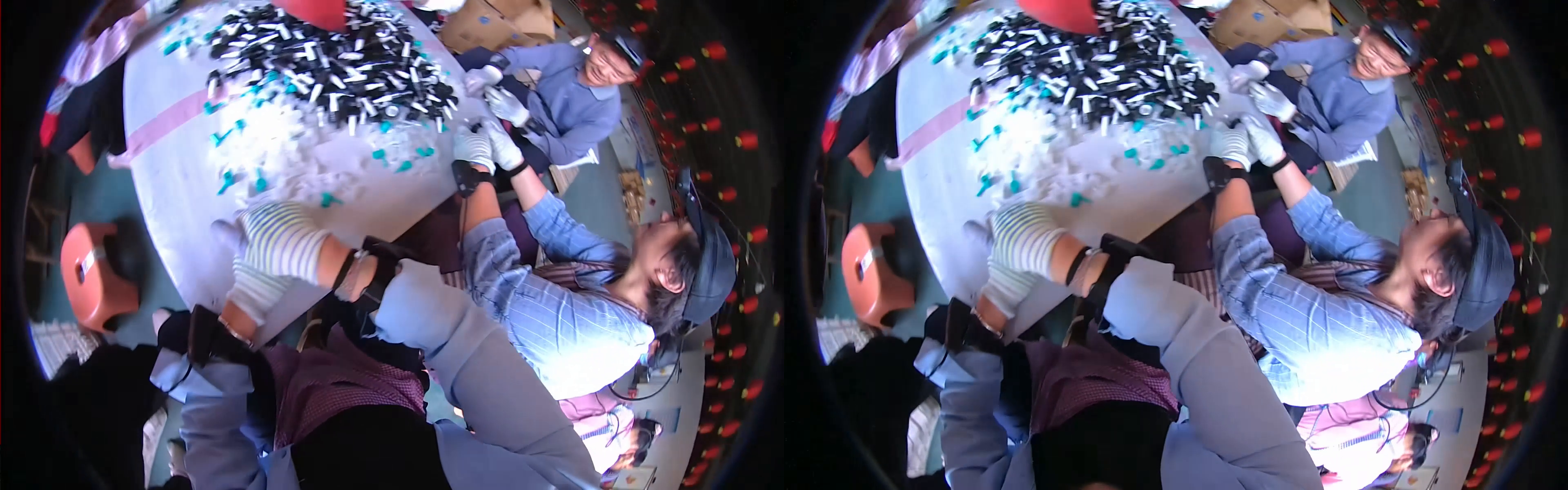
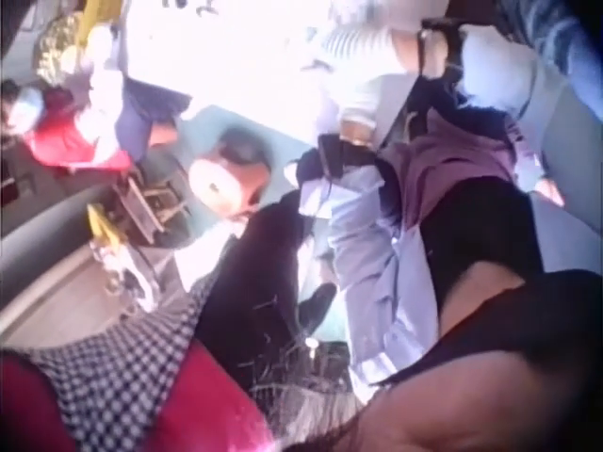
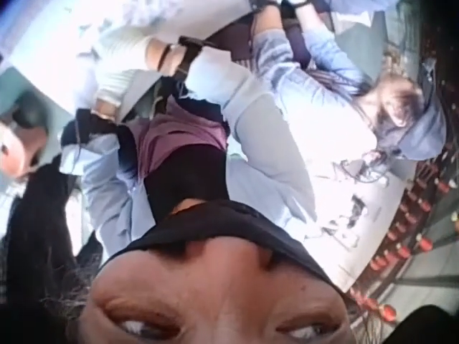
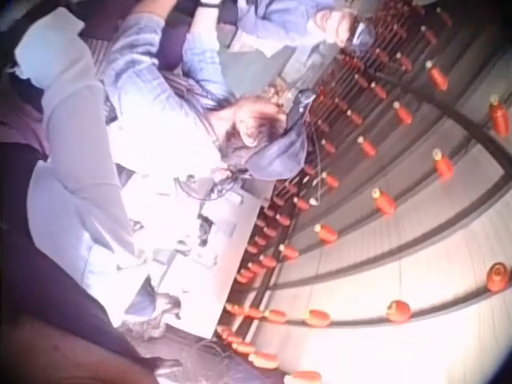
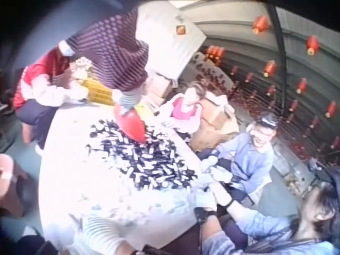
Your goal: Sorting and organizing small black and white plastic components on a table in a workshop.
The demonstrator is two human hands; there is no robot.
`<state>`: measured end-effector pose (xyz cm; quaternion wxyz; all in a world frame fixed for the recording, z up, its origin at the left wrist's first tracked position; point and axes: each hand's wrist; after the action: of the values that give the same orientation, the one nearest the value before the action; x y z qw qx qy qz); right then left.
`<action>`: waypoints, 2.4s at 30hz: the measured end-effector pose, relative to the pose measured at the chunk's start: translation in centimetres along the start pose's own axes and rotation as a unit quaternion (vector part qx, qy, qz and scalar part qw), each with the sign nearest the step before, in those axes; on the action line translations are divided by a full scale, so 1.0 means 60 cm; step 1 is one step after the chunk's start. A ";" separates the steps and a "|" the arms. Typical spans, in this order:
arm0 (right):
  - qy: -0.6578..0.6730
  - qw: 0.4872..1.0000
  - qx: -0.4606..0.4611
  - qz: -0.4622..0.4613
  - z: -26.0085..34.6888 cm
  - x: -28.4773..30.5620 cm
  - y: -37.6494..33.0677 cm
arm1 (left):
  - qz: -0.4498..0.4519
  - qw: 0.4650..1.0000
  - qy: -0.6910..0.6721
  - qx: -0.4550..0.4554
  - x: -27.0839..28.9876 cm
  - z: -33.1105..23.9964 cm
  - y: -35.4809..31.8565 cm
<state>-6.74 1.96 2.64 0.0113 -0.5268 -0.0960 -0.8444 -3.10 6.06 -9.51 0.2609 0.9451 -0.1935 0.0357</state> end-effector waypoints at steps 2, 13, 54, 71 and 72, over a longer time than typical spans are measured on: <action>-0.026 0.999 -0.008 -0.027 -0.004 0.012 -0.006 | 0.012 1.000 0.000 0.008 0.008 -0.019 -0.042; 0.018 0.990 0.028 -0.136 -0.013 -0.003 -0.007 | 0.008 0.985 0.130 0.116 0.015 -0.051 0.090; 0.024 0.937 -0.055 -0.344 -0.194 -0.060 -0.128 | -0.472 0.850 -0.184 0.148 0.310 -0.168 0.069; 0.011 0.942 -0.081 -0.325 -0.177 -0.033 -0.123 | -0.864 0.489 -0.007 0.121 0.789 -0.073 -0.248; 0.018 0.941 -0.068 -0.332 -0.178 -0.031 -0.123 | -0.862 0.492 0.014 0.116 0.775 -0.063 -0.250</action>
<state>-16.30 7.19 -4.66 -0.3033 -0.4493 -0.2076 -0.8143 45.66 3.64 -5.63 0.0524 0.6621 0.7276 -0.1721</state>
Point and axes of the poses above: each hand's wrist, its own y-axis towards the middle knuckle, its own x-axis out of the back of the hand, z = x × y, and after that the axes turned 15 degrees about -z, right-handed
